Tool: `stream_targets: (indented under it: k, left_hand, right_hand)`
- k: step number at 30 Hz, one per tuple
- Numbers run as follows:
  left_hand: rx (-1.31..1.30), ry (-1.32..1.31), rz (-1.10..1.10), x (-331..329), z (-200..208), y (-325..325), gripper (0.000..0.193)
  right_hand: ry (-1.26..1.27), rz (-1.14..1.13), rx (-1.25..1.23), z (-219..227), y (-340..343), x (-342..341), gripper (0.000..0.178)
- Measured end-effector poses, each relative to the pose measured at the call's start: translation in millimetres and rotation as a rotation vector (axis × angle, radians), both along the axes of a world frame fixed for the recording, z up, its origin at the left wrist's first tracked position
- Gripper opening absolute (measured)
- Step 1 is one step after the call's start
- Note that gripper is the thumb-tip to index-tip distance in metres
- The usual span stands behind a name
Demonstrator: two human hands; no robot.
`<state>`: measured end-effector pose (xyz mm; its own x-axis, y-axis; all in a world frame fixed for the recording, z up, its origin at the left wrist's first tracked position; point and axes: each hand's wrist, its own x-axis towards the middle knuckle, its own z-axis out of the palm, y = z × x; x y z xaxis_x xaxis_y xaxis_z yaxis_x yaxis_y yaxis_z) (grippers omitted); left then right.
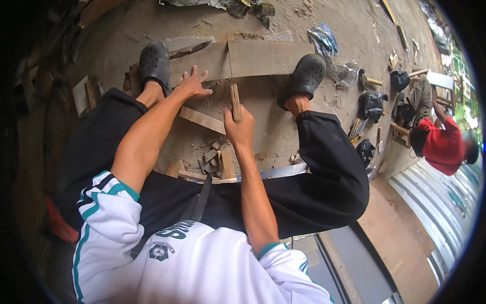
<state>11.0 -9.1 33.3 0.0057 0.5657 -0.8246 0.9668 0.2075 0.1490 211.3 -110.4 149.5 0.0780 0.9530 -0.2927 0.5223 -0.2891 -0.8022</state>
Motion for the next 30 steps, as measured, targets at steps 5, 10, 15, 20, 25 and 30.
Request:
stream_targets:
  k: [5,10,15,20,25,30]
  left_hand:
    - [-0.017,-0.001,-0.014,2.0,4.8,5.0,0.093]
    - [0.018,0.002,-0.048,5.8,3.0,9.4,0.094]
    - [0.003,0.003,-0.038,-6.7,-0.7,3.4,0.095]
    - [0.013,-0.007,-0.061,8.4,-0.9,3.2,0.096]
    - [0.028,0.001,-0.04,-3.0,-5.5,0.9,0.096]
    - [-0.005,-0.006,-0.014,3.5,4.5,6.2,0.094]
  right_hand:
    - [0.043,-0.025,0.007,16.6,-54.8,12.9,0.02]
    - [0.045,-0.072,-0.048,-21.6,-13.7,-2.4,0.019]
    - [0.065,-0.011,-0.017,22.4,-42.3,19.3,0.021]
    - [0.068,-0.037,-0.069,-28.1,26.5,0.7,0.019]
    - [0.036,0.005,0.068,6.2,-27.5,14.4,0.018]
    - [0.003,-0.004,-0.009,-18.9,-9.8,10.0,0.017]
